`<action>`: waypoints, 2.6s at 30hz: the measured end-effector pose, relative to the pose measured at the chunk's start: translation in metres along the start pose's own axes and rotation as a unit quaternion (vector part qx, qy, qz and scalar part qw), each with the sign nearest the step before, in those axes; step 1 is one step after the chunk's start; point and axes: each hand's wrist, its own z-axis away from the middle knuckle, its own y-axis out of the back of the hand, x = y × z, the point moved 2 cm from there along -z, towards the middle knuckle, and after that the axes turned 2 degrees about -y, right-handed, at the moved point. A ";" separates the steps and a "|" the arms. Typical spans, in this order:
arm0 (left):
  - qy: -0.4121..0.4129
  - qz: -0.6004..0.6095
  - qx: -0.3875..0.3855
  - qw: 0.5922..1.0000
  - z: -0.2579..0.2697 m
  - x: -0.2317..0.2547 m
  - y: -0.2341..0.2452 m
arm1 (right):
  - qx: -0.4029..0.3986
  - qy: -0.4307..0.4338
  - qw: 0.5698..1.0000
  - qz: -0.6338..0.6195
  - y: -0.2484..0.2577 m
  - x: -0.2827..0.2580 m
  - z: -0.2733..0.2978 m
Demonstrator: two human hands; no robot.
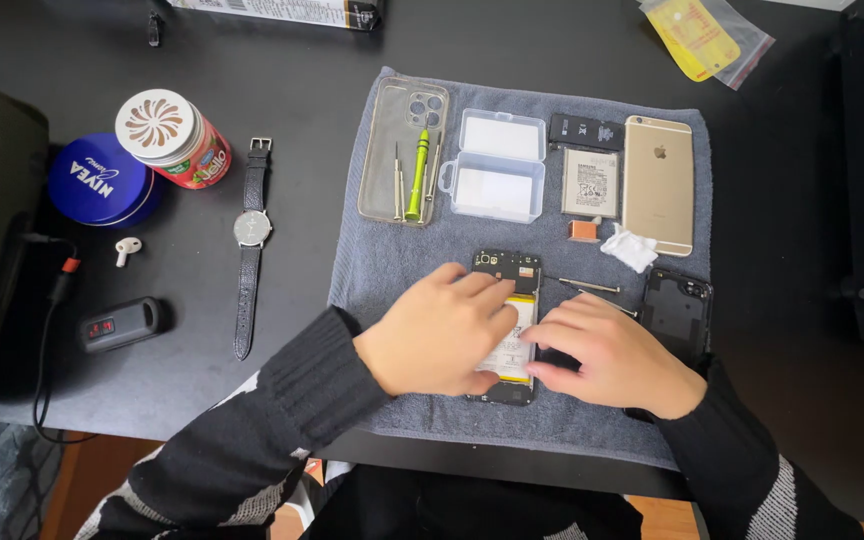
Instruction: Disassembling a smartphone to access internal components for repair
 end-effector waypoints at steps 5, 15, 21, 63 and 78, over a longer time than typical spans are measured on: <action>0.003 -0.085 -0.067 0.994 -0.013 0.024 0.017 | 0.013 -0.001 1.000 0.000 -0.001 0.001 0.001; -0.014 -0.163 -0.063 0.985 -0.030 0.036 0.015 | 0.052 0.012 0.998 0.023 -0.003 0.010 0.008; -0.049 -0.072 -0.126 0.988 -0.034 0.019 0.031 | 0.072 0.082 0.994 0.025 0.000 -0.001 0.004; -0.004 -0.323 0.158 0.933 -0.130 -0.141 0.034 | 0.145 0.030 0.988 0.042 0.005 -0.003 0.006; 0.098 -0.123 0.028 0.987 -0.122 -0.154 0.004 | 0.147 -0.117 0.979 0.079 0.017 0.012 0.007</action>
